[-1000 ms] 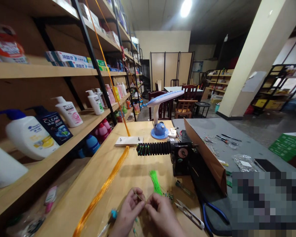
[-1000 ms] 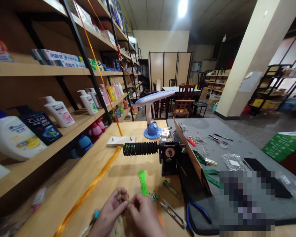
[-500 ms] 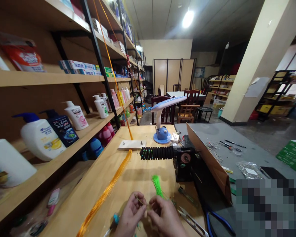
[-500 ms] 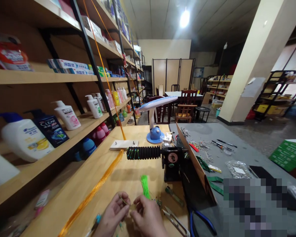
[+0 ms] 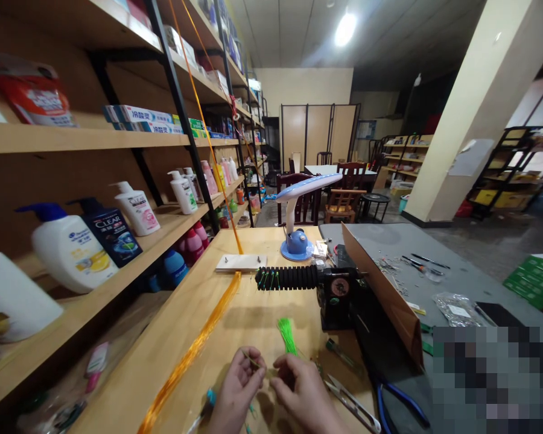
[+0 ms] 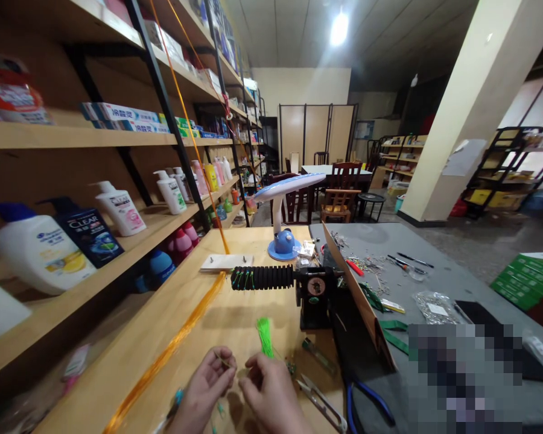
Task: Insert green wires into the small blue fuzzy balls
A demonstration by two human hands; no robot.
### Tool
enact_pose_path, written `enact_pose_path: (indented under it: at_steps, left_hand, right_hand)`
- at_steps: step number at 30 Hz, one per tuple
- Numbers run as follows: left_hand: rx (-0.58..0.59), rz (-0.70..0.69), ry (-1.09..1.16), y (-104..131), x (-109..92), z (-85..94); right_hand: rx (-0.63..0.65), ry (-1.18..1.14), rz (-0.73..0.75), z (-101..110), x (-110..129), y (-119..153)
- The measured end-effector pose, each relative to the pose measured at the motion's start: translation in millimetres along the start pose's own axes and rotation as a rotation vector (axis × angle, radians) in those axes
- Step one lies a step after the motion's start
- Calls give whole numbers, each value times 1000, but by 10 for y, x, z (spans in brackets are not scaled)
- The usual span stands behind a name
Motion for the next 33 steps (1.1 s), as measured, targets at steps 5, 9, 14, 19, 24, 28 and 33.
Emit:
enact_pose_path:
  at_steps: [5,9,14,19,24,28,33]
  left_hand:
    - [-3,-25,-2,2,-8,-3]
    - [0,-22,7,29,-35,-21]
    - [-21,-2,-4,26,-62,-33]
    - [-27,-15,20,6,-30,-38]
    - [-59,-58,21,-33,58,-10]
    - [-14,-25,18,-69,95,8]
    - [-24,-36,39,-88,127,30]
  right_hand:
    - [-12,72,12,-10,57,-8]
    - [8,48,8,-20,69,-19]
    - [5,82,-4,-3,28,-20]
    - [4,115,8,-39,67,-40]
    - [37,101,4,-1,79,-62]
    - [23,145,9,-5,73,-83]
    - [45,99,-3,-24,56,-96]
Point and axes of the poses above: each hand's wrist, its own y-axis away from the middle knuckle, its own z-axis out of the back of the hand, x = y × z, the point moved 3 cm from there along -y, towards the middle knuckle, and after that the axes turned 4 degrees about z, right-handed, at the moved point
